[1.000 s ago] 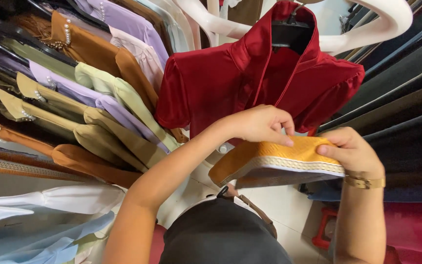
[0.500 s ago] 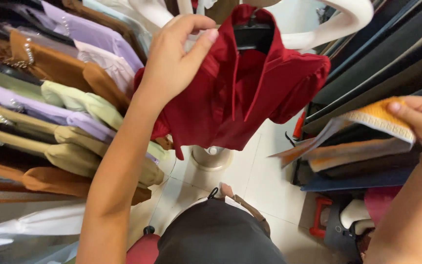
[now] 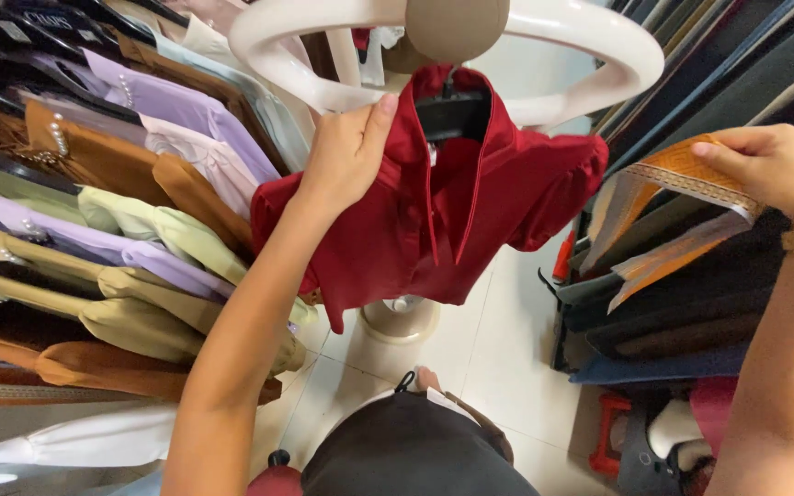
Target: Dressing a garment steamer hanger with a red shirt and tying a decorative scarf around the collar.
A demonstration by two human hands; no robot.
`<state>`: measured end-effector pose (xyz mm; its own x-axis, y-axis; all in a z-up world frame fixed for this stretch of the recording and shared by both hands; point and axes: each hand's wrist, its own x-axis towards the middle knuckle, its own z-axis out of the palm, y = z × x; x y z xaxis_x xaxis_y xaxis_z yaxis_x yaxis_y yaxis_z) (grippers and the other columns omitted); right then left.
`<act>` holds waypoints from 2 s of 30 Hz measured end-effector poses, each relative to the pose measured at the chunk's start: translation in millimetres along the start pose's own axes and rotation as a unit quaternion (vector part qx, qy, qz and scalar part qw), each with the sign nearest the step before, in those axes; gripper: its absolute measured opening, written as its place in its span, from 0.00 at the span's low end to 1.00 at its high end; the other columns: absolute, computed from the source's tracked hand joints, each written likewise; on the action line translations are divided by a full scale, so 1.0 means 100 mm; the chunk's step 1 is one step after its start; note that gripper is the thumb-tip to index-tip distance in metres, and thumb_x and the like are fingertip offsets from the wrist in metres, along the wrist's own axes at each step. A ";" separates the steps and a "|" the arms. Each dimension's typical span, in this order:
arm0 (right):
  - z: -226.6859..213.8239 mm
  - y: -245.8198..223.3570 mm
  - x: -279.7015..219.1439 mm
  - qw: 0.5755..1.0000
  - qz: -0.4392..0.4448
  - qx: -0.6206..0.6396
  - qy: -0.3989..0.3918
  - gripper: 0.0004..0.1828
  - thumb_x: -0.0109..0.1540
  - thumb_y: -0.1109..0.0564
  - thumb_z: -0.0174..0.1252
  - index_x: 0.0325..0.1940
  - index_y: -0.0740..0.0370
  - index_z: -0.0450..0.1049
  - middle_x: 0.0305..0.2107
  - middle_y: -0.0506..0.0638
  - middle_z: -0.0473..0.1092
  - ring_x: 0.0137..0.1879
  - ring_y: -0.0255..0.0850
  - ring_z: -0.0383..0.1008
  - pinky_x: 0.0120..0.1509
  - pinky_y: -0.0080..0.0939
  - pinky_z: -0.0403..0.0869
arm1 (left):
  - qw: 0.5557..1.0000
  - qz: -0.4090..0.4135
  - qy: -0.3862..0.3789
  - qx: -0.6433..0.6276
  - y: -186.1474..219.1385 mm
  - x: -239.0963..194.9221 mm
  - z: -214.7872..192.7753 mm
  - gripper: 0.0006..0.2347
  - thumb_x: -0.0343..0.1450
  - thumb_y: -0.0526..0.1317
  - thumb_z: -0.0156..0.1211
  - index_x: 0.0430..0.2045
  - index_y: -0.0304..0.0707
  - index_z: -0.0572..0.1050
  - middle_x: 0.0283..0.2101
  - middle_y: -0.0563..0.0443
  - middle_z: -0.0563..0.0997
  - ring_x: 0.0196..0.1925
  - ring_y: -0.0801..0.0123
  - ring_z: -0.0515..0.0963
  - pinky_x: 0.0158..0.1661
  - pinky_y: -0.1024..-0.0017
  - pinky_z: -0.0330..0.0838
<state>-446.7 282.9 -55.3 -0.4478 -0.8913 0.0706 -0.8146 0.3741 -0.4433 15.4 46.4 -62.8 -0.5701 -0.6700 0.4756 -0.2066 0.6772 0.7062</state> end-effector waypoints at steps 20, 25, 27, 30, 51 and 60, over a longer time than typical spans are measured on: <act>0.98 -1.91 0.97 0.904 -0.193 0.081 -0.372 0.09 0.56 0.63 0.65 0.24 0.60 0.89 0.14 0.45 0.79 0.25 0.40 0.77 0.36 0.41 0.76 | 0.919 -0.005 -0.367 -0.145 -1.16 0.72 0.40 0.08 0.68 0.37 0.64 0.33 0.30 0.81 0.30 0.42 0.82 0.35 0.58 0.78 0.40 0.61 0.76; 0.97 -2.01 0.96 0.855 -0.295 0.225 -0.363 0.10 0.57 0.62 0.68 0.21 0.62 0.85 0.16 0.44 0.78 0.26 0.37 0.75 0.40 0.42 0.75 | 0.921 -0.079 -0.372 -0.087 -0.78 0.67 0.36 0.04 0.69 0.36 0.59 0.28 0.35 0.76 0.27 0.51 0.76 0.31 0.65 0.71 0.34 0.66 0.67; 0.82 -2.15 0.80 0.870 -0.308 0.180 -0.341 0.09 0.61 0.60 0.64 0.27 0.62 0.85 0.20 0.43 0.80 0.28 0.33 0.75 0.37 0.38 0.77 | 0.919 -0.102 -0.374 -0.071 -0.66 0.65 0.29 0.03 0.69 0.36 0.58 0.27 0.37 0.74 0.26 0.54 0.74 0.30 0.67 0.68 0.32 0.67 0.65; 0.64 -2.23 0.62 0.893 -0.299 0.133 -0.308 0.12 0.64 0.57 0.60 0.31 0.63 0.86 0.21 0.41 0.78 0.27 0.29 0.70 0.32 0.34 0.75 | 0.911 -0.144 -0.383 -0.039 -0.48 0.61 0.17 0.04 0.70 0.35 0.55 0.24 0.40 0.71 0.25 0.60 0.70 0.27 0.72 0.64 0.29 0.70 0.60; 0.49 -1.40 -0.35 0.951 -0.248 -0.166 0.076 0.10 0.69 0.48 0.65 0.40 0.55 0.77 0.22 0.48 0.69 0.27 0.43 0.66 0.35 0.43 0.61 | 0.926 -0.041 -0.076 0.368 -0.14 -0.43 -1.44 0.10 0.71 0.44 0.68 0.30 0.42 0.73 0.22 0.45 0.76 0.29 0.44 0.76 0.30 0.52 0.66; 1.43 -1.58 -1.17 0.959 -0.179 -0.156 0.156 0.18 0.66 0.52 0.63 0.60 0.53 0.76 0.28 0.49 0.74 0.29 0.48 0.73 0.32 0.48 0.67 | 0.854 -0.073 -0.052 0.512 -0.07 -1.73 -0.66 0.04 0.77 0.42 0.46 0.35 0.49 0.70 0.24 0.56 0.73 0.20 0.57 0.73 0.21 0.57 0.65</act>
<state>-212.6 291.5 -121.7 -0.1689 -0.8746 0.4544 -0.9853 0.1611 -0.0562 167.7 137.6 -115.8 -0.5349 -0.7757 0.3348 -0.8389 0.5348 -0.1012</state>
